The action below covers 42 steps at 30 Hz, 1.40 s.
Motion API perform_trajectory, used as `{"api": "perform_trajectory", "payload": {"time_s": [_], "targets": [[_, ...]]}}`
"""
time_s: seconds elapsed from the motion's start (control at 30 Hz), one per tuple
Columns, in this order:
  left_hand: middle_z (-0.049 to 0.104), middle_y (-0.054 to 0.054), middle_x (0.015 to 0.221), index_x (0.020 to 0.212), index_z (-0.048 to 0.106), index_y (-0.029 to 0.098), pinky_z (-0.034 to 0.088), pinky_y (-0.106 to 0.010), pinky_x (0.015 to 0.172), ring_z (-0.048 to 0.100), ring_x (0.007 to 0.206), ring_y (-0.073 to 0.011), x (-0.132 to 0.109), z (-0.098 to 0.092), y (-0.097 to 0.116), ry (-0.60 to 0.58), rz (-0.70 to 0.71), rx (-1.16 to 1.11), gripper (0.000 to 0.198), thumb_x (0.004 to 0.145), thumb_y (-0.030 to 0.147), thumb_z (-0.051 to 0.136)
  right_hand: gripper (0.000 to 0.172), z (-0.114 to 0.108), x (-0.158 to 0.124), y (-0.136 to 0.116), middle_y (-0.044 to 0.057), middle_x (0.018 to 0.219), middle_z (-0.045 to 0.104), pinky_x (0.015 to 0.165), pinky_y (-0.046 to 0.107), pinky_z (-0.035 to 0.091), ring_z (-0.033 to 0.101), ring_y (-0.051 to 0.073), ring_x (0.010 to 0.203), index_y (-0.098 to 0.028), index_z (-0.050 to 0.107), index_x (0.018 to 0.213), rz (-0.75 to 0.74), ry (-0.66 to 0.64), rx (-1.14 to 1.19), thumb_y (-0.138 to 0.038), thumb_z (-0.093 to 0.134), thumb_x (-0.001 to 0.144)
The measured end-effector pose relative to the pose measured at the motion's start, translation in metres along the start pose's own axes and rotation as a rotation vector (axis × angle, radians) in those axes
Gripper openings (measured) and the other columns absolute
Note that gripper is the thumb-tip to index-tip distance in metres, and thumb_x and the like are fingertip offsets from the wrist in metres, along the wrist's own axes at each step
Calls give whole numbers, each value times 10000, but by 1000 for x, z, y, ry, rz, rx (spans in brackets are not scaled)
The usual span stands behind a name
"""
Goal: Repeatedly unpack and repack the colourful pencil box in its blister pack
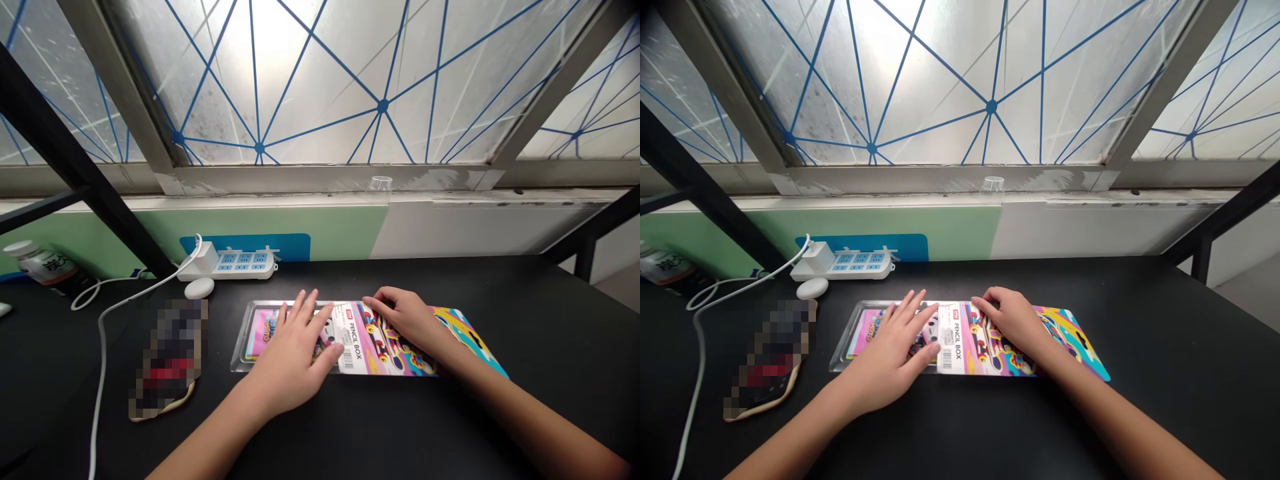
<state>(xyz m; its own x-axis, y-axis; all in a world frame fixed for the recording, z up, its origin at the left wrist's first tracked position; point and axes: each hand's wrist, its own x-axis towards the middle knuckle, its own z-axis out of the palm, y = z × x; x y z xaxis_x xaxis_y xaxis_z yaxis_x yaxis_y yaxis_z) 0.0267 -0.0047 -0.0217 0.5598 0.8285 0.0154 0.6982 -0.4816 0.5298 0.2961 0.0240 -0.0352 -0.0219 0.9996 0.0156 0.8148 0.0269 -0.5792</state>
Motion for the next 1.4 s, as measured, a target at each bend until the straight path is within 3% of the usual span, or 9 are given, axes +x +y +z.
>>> {"api": "perform_trajectory", "payload": {"time_s": [0.17,0.3,0.4,0.53,0.8,1.0,1.1,1.23,1.4], "targets": [[177,7,1657,1473,419,339,202,-522,1213,106,1529,-262,-6,-14,6,49,-16,-327,531,1006,584,353,447,-7,1,6,43,824,692,661,322,448,623,226,757,-234,636,790,-68,-87,-28,-626,463,915],[261,6,1637,1371,516,310,164,-488,1231,155,1523,-257,-18,-30,-18,302,-106,-394,451,1006,546,398,429,-26,0,21,57,1010,690,751,347,503,642,257,866,-250,668,1020,-133,-271,-21,-625,617,818],[281,-12,1630,1378,480,293,225,-448,1220,231,1504,-252,-30,-31,-37,428,-224,-539,476,1013,566,343,586,-39,-1,29,88,1208,634,893,391,515,625,315,1057,-279,631,1214,-151,-342,-24,-600,721,731],[303,-35,1620,1472,323,267,291,-414,1195,255,1496,-234,-38,-22,-47,454,-147,-717,539,1043,534,135,785,-40,5,24,114,1390,523,998,465,476,542,380,1222,-305,537,1364,-150,-332,-90,-606,768,677],[194,-65,1657,1539,136,254,326,-430,1164,202,1512,-231,-38,-15,-42,441,-93,-731,752,948,606,-168,776,15,30,-77,132,1420,517,969,511,442,556,389,1168,-297,517,1397,-381,-379,-266,-683,684,745],[321,-87,1608,1484,282,230,339,-426,1158,270,1488,-258,-37,-23,-51,547,-95,-858,675,1001,623,22,616,49,31,-136,174,1494,463,1070,572,347,498,380,1294,-230,526,1386,-632,-271,-408,-607,557,900],[418,-80,1545,1394,416,261,395,-420,1106,370,1431,-289,-37,-28,-50,566,-233,-945,508,1023,577,275,616,50,21,-118,165,1494,475,1098,580,325,461,356,1348,-241,516,1389,-614,-165,-399,-649,462,931],[440,-97,1500,1343,446,266,405,-388,1072,386,1409,-269,-33,-28,-50,586,-378,-1051,360,993,350,473,597,30,5,-52,157,1438,541,1105,599,323,530,350,1287,-237,552,1343,-444,-85,-378,-652,453,926],[518,-109,1274,1416,366,302,527,-311,809,585,1129,-226,-21,-20,-63,573,-504,-1145,639,838,103,555,548,-1,-21,34,139,1295,654,946,480,530,635,350,1148,-243,592,1275,-120,40,-131,-630,483,903]]}}
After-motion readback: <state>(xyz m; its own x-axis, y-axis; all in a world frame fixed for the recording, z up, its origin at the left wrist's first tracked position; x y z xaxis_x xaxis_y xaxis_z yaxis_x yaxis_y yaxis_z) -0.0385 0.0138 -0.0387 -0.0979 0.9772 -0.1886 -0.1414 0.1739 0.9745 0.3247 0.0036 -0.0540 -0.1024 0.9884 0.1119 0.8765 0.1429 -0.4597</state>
